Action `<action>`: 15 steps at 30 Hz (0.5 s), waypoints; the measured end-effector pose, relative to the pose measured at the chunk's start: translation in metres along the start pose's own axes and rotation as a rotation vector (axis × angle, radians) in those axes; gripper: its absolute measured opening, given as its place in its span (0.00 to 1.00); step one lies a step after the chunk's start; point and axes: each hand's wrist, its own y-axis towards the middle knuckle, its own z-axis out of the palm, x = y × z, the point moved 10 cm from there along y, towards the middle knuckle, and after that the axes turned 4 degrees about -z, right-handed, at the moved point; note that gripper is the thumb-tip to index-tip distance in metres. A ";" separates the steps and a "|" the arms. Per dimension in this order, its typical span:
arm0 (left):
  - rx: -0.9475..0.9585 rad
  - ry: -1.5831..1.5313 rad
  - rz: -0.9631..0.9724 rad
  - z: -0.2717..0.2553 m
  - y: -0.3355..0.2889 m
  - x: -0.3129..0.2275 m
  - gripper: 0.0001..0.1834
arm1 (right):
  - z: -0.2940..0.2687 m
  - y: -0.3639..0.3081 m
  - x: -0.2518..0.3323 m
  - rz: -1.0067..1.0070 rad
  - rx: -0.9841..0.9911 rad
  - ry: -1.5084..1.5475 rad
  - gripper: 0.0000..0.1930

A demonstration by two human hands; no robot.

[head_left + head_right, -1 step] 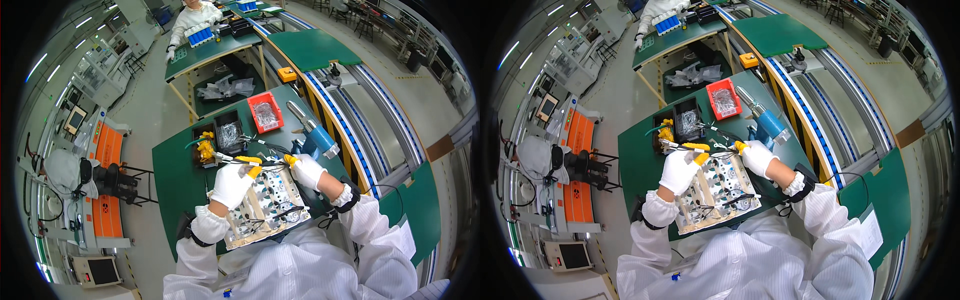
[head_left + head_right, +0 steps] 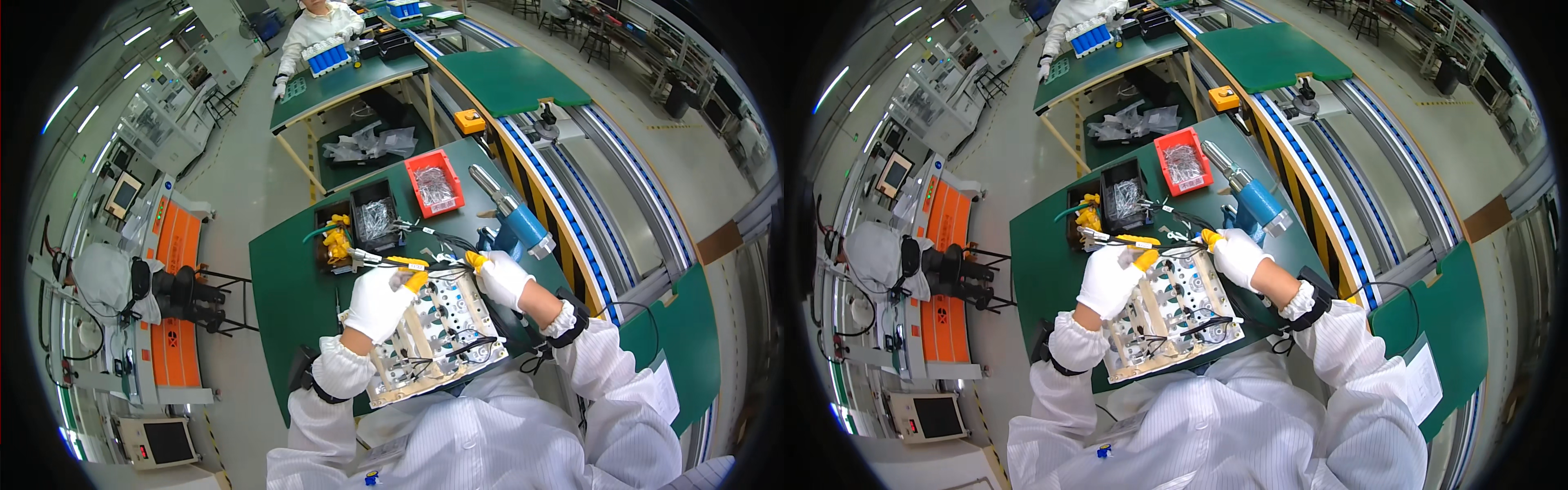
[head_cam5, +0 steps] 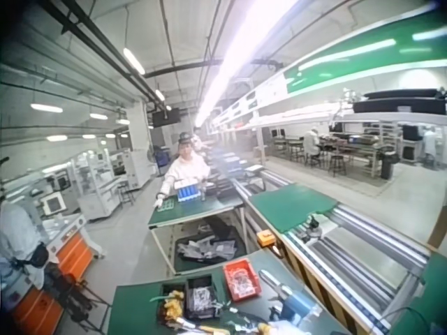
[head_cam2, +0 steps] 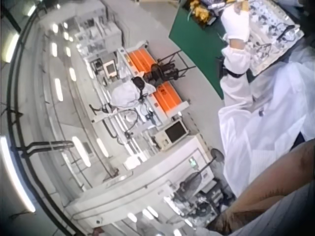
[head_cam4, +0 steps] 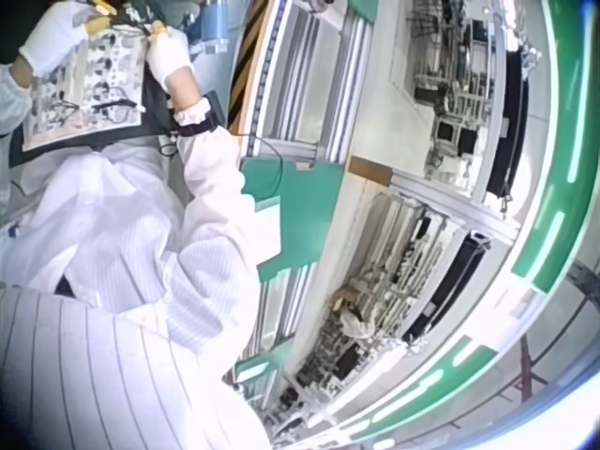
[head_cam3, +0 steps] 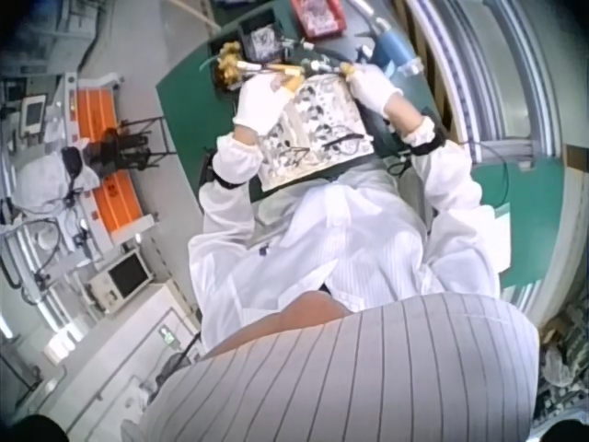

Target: The recorder is assembling a battery pack or electronic component, using a power screwdriver to fasten screws into a white housing and managing internal wiring.

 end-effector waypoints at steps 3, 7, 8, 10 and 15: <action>0.073 -0.441 -0.130 0.009 -0.006 0.020 0.14 | 0.001 0.000 -0.010 0.032 -0.032 0.034 0.17; 0.254 -0.554 -0.453 0.038 -0.026 0.039 0.16 | 0.006 -0.004 -0.035 0.227 0.015 0.116 0.15; 0.243 -0.575 -0.515 0.039 -0.030 0.039 0.16 | 0.005 -0.009 -0.028 0.274 0.022 0.160 0.15; 0.222 -0.589 -0.601 0.041 -0.037 0.046 0.15 | 0.012 -0.014 -0.039 0.327 0.035 0.212 0.15; 0.204 -0.633 -0.651 0.042 -0.044 0.056 0.16 | -0.001 -0.019 -0.011 0.063 -0.081 -0.166 0.22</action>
